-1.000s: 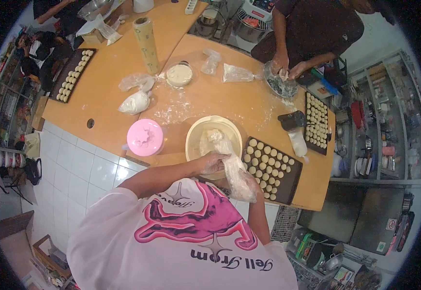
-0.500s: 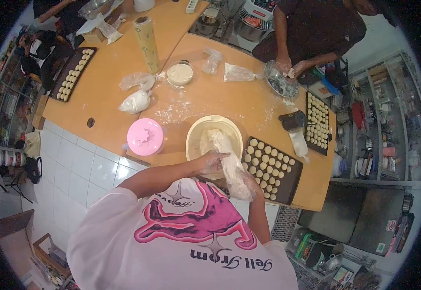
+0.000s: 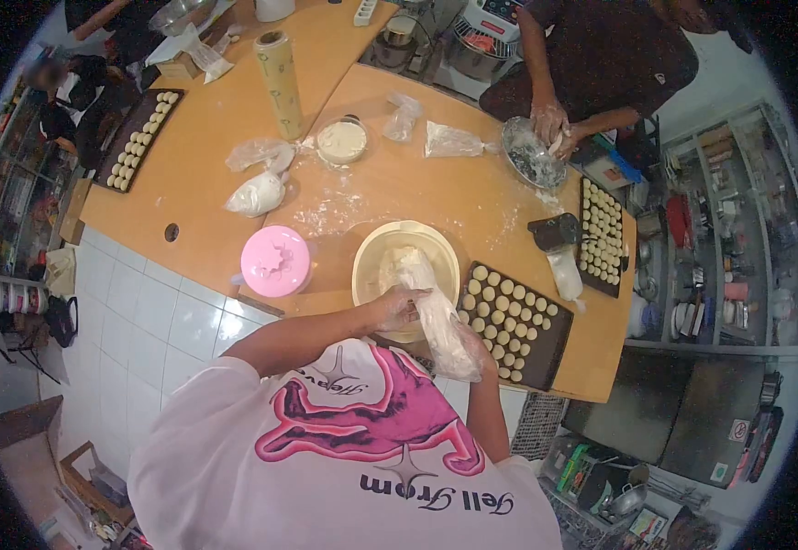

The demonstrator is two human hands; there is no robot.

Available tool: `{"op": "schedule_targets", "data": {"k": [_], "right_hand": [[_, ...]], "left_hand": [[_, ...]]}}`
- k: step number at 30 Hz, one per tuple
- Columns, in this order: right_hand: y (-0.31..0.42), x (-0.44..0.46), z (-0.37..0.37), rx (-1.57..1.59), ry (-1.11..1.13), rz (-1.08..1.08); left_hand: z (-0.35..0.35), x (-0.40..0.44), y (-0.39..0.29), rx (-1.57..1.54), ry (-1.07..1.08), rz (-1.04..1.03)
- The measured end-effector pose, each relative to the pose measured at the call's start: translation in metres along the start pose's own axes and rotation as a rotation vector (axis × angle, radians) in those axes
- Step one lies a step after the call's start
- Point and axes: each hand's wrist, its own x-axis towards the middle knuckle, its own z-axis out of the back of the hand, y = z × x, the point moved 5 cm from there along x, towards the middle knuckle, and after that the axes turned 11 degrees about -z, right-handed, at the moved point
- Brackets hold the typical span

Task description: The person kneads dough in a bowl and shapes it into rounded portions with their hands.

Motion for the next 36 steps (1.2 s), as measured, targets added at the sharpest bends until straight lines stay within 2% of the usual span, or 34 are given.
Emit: {"op": "schedule_targets", "data": {"k": [5, 10, 14, 18, 22, 24, 27, 29, 33, 36], "right_hand": [[-0.003, 0.0, -0.002, 0.117, 0.114, -0.01], [0.001, -0.014, -0.01, 0.209, 0.098, 0.014], [-0.004, 0.005, 0.002, 0.112, 0.071, -0.037], [0.006, -0.015, -0.024, 0.242, 0.19, -0.006], [0.01, -0.014, -0.028, 0.175, 0.091, -0.019], [0.008, -0.017, -0.032, 0.238, 0.129, 0.04], [0.008, -0.014, -0.029, 0.088, 0.011, -0.062], [0.008, -0.02, -0.032, 0.195, 0.05, -0.009], [0.01, -0.024, -0.039, 0.089, 0.054, -0.032], [0.006, -0.023, -0.035, 0.168, 0.054, 0.03]], "left_hand": [[0.005, 0.005, 0.0, -0.026, 0.023, -0.019], [0.005, 0.005, 0.0, -0.03, 0.036, -0.012], [0.011, 0.01, 0.0, -0.015, 0.025, -0.046], [0.009, 0.004, -0.004, -0.028, -0.008, -0.04], [0.009, 0.004, -0.004, -0.025, 0.0, -0.06], [0.009, 0.003, -0.005, -0.031, 0.0, -0.063], [0.008, 0.005, -0.004, -0.022, 0.01, -0.055], [0.009, 0.005, -0.003, -0.022, 0.004, -0.055], [0.006, 0.004, -0.004, 0.015, 0.029, -0.062], [0.002, 0.001, -0.007, 0.023, 0.073, -0.065]]}}
